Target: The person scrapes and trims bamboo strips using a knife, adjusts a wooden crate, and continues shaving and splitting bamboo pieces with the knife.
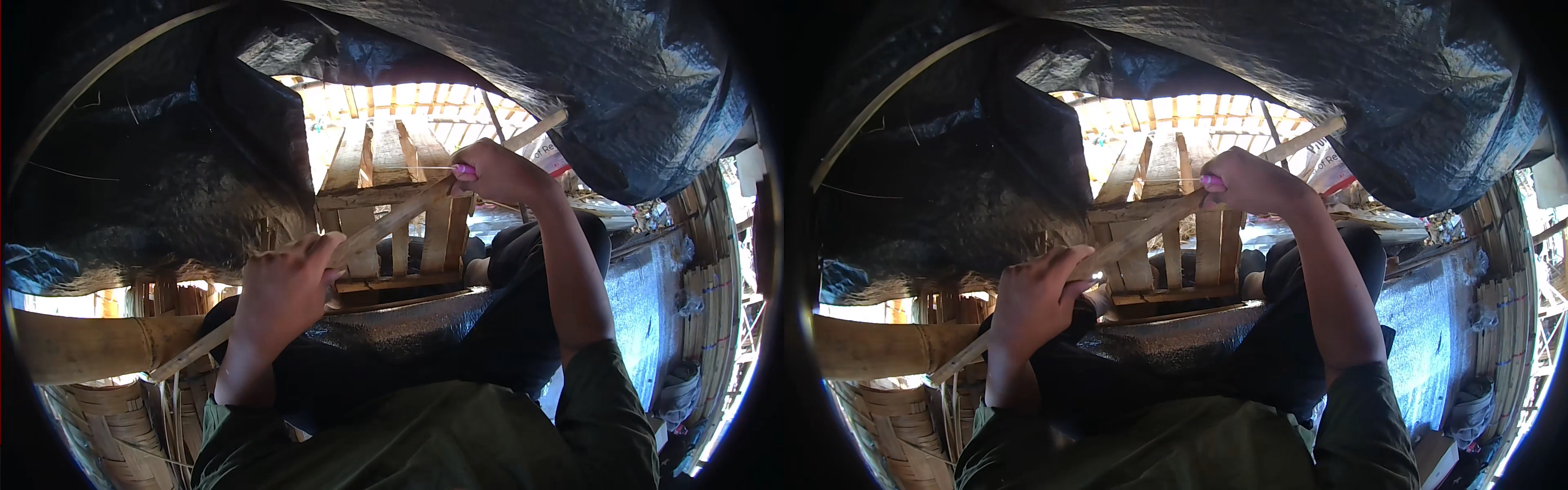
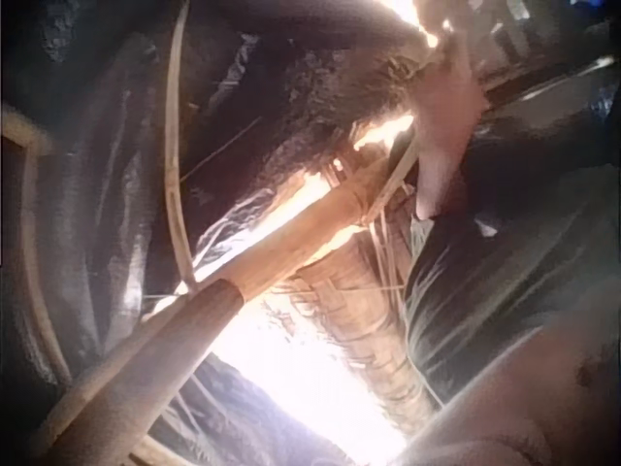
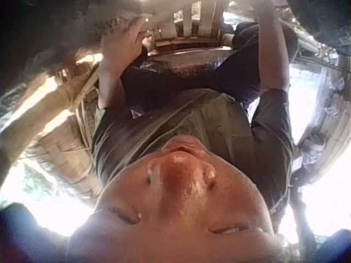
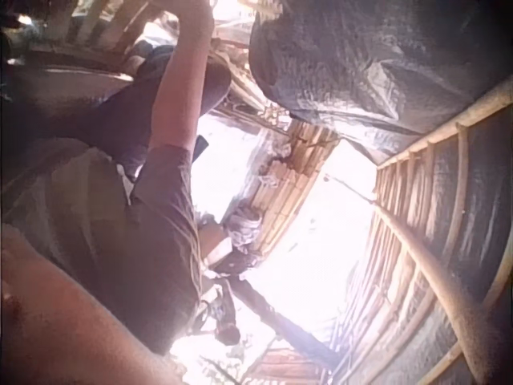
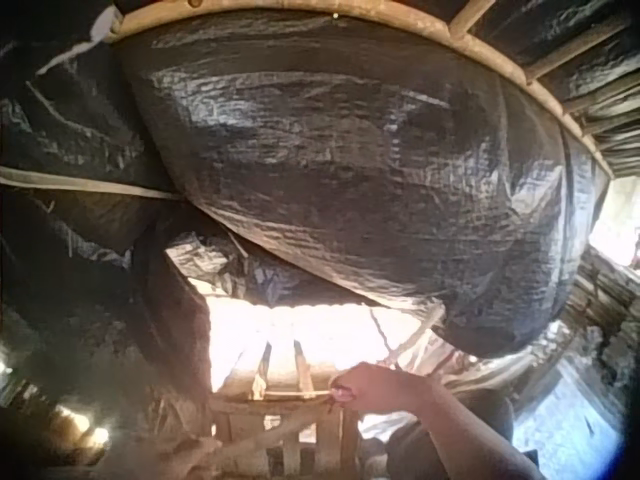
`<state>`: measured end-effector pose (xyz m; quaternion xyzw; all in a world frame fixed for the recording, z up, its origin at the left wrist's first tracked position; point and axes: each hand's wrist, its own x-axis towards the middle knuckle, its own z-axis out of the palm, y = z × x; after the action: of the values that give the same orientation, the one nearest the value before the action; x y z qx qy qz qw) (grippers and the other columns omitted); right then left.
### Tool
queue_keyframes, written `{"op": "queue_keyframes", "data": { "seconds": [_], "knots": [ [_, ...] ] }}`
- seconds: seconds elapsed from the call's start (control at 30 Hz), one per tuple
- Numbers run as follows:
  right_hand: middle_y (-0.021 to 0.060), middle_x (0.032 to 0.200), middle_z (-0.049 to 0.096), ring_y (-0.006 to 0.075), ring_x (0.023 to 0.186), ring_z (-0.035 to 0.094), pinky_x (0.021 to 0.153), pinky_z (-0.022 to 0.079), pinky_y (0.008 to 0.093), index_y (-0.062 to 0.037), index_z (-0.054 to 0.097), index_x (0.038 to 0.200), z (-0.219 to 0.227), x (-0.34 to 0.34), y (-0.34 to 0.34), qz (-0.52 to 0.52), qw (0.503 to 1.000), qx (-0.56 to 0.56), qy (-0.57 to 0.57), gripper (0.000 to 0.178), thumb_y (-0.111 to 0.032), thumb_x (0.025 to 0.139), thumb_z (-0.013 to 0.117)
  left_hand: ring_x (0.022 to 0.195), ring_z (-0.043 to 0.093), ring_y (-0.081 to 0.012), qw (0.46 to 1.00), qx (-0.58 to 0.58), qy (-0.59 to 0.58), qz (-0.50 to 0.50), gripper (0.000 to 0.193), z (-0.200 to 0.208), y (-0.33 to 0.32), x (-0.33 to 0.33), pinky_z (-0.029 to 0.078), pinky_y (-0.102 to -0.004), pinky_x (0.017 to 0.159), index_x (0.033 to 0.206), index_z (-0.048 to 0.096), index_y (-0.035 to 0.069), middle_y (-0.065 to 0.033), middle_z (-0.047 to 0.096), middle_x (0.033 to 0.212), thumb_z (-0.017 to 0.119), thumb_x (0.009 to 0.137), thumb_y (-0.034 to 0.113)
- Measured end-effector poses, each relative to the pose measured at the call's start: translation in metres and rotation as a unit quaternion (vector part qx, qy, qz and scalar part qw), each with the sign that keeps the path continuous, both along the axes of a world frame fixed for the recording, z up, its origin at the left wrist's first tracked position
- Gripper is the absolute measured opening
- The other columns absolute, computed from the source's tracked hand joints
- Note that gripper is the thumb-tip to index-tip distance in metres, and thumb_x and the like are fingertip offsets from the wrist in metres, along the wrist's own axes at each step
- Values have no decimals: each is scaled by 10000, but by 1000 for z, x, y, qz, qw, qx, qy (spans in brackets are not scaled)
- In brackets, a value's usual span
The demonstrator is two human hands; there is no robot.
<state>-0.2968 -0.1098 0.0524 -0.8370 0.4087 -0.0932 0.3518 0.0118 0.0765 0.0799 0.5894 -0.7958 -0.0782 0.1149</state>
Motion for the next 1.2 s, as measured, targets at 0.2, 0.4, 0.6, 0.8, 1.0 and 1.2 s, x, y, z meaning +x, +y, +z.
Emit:
{"op": "queue_keyframes", "data": {
  "seconds": [0.2,0.4,0.6,0.8,1.0,1.2],
  "knots": [
    [118,836,725,152,838,750,713,522,337,-22,455,737,23,-14,8,-29,997,24,74,306,-73,963,655,887,723,-315,998,-13,54,-42,423,3,4,0,558,-416,783,1236,653,114,-92,725,1018,802,846,181],
    [118,925,707,230,936,722,829,534,389,-18,659,948,48,-56,25,-100,982,-94,129,220,-113,831,819,1103,683,-327,991,-87,64,-75,486,13,16,-14,518,-474,960,1277,658,100,-97,692,1231,815,825,185],
    [130,893,702,207,861,691,807,539,357,-2,676,1025,52,-126,25,-158,975,-159,7,269,-20,789,804,1479,419,-301,984,-120,11,-133,551,6,-1,-17,319,-557,1220,1369,618,129,-92,425,1591,790,848,178],
    [66,779,575,155,771,563,757,485,332,-6,635,997,35,-207,20,-228,940,-255,13,220,24,823,765,1541,315,-365,987,-59,44,-145,629,-15,-22,-24,262,-605,1245,1422,574,109,-131,357,1651,793,833,121],
    [96,756,554,204,721,541,697,454,364,-14,608,986,-16,-258,51,-307,902,-300,49,165,-4,891,742,1555,294,-336,988,-7,43,-150,654,-32,-34,-37,253,-545,1265,1448,543,105,-117,311,1680,779,839,82],
    [241,809,660,434,749,649,679,497,457,40,614,938,-104,-289,112,-416,881,-218,60,181,-110,937,716,1560,282,-326,986,65,42,-150,660,-48,-36,-53,310,-439,1255,1453,536,100,-90,276,1698,771,840,29]
  ]
}}
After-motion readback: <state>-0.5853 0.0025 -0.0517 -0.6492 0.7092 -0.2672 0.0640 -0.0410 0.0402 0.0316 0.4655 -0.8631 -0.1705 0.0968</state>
